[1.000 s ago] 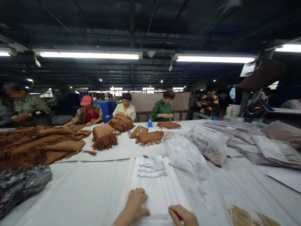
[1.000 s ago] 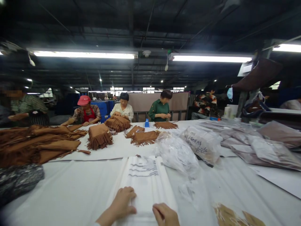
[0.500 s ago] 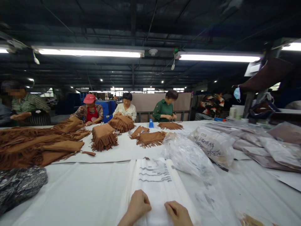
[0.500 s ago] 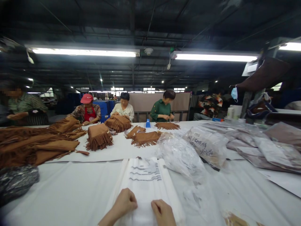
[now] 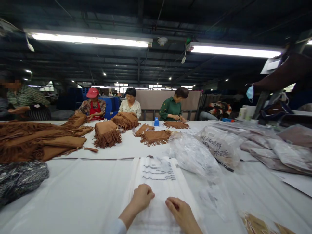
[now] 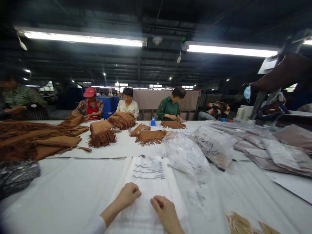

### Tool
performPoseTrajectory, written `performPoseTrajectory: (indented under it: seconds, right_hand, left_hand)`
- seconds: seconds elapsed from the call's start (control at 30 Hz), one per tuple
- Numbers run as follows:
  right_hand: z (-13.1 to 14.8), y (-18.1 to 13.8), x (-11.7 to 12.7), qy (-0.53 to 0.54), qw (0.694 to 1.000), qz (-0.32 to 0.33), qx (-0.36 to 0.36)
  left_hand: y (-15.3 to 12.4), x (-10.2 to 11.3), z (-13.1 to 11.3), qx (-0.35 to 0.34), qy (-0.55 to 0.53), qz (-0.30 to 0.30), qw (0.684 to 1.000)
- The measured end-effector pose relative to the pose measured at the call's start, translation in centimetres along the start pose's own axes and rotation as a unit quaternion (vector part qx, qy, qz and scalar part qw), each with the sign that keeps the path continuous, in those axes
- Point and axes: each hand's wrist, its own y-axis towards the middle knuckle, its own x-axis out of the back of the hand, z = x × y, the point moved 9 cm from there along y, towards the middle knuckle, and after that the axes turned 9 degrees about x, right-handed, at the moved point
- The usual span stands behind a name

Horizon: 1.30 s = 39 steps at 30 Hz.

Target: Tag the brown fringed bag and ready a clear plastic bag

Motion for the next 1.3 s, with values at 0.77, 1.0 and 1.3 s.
performPoseTrajectory:
  seconds: [0.77,1.0,1.3]
  right_hand:
    - [5.2,-0.9,4.5,-0.386,0.879,-0.083,0.267]
    - [4.0,-0.7,4.2,-0.427,0.874,-0.064,0.222]
    - [3.4,-5.2,5.4,-0.173,0.969,-0.119,0.126]
  left_hand:
    - [-6.2,11.1,3.2,-0.027,0.094,-0.208,0.973]
    - [-7.0,12.5,8.5,0.082,-0.160,-0.221,0.959]
    - [-9.9,10.0,10.8,0.174,-0.642,-0.128,0.736]
